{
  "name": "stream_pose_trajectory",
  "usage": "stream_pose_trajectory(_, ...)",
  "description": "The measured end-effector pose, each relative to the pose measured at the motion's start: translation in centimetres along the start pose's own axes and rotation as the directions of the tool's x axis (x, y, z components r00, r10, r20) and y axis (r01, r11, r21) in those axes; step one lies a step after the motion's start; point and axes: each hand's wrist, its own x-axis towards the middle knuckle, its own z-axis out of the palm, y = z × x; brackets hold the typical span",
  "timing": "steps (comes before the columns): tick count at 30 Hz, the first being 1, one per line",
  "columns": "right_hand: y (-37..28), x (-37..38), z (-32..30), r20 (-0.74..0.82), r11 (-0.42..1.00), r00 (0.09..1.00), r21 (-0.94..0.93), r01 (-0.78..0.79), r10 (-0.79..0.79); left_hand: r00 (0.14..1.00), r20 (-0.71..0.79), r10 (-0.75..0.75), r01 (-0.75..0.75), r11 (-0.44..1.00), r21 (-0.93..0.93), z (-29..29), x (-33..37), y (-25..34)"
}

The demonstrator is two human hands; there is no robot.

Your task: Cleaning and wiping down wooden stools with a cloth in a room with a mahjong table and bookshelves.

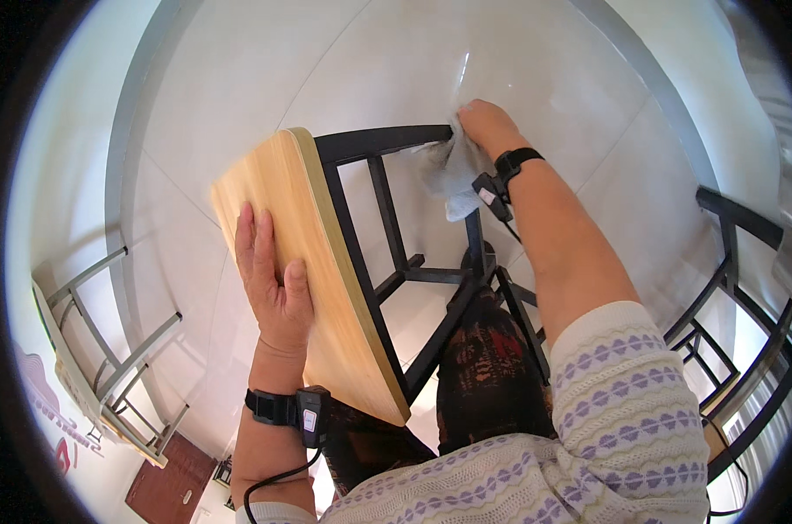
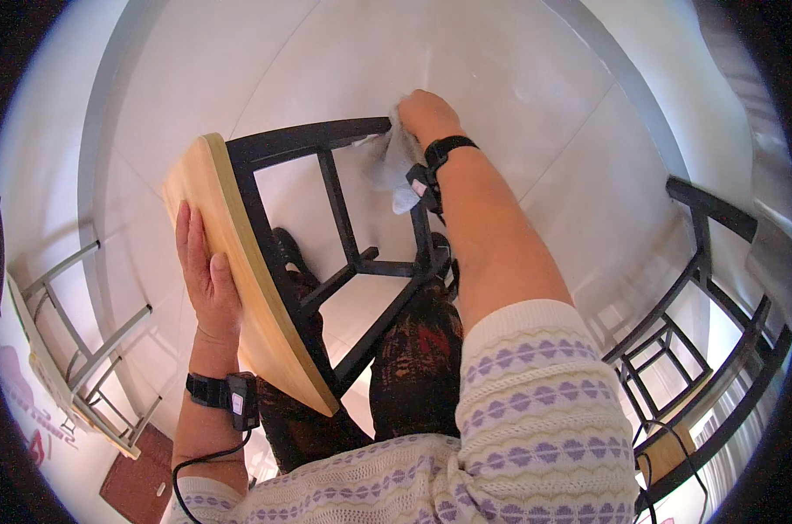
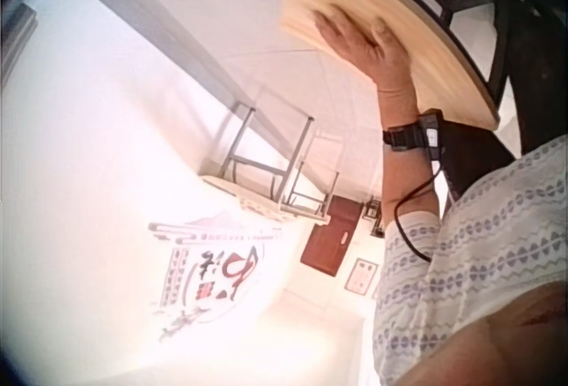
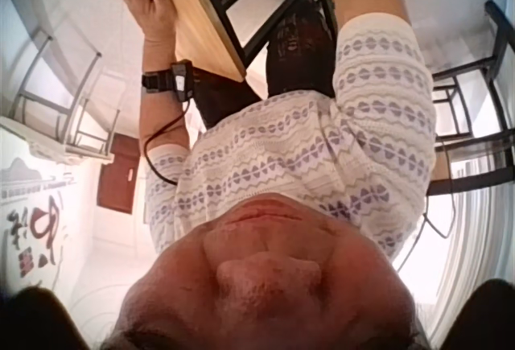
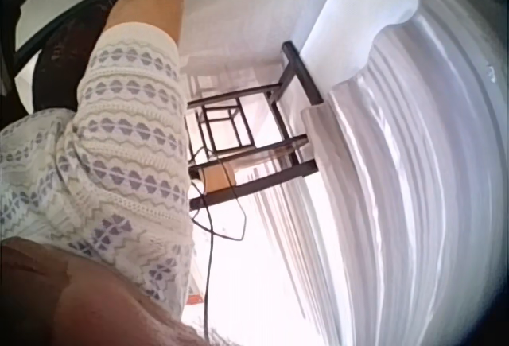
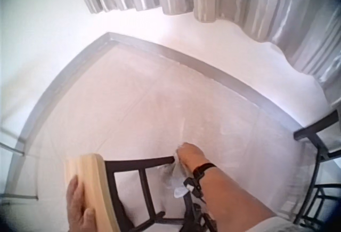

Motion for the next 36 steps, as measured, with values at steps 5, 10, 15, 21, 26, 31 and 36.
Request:
stream_pose_trajectory(5,1.2,0.8,-3.8,0.21,0.948,0.967,-0.25,0.195,-0.144,1.0,0.005,-0.02,0.02,0.999,-0.05,0.3,-0.1,-0.3)
stream_pose_trajectory(10,2.9,0.6,-8.0,0.272,0.976,0.953,-0.129,0.173,-0.132,1.0,0.024,-0.011,0.012,0.999,-0.041,0.1,0.2,0.2)
stream_pose_trajectory(15,1.4,-1.3,-2.7,-0.091,0.958,0.972,0.172,0.229,-0.216,1.0,0.027,-0.012,0.013,1.0,-0.012,0.1,0.3,0.2)
stream_pose_trajectory(21,0.8,-1.2,0.2,-0.1,0.985,0.993,0.157,0.075,-0.06,1.0,0.025,-0.003,0.004,1.0,-0.03,0.5,0.3,0.2)
stream_pose_trajectory(26,1.5,0.6,0.4,-0.019,0.996,0.999,0.075,0.051,-0.05,0.999,0.034,-0.017,0.017,1.0,-0.016,0.4,0.2,0.2)
stream_pose_trajectory(31,6.0,3.3,2.5,-0.058,0.997,0.998,0.07,-0.01,0.014,0.999,0.031,-0.026,0.028,0.997,-0.076,1.1,0.4,0.0)
stream_pose_trajectory(36,7.2,2.8,4.1,-0.13,0.998,0.991,-0.04,-0.045,0.04,0.998,0.047,-0.041,0.043,0.999,-0.028,0.5,0.4,0.0)
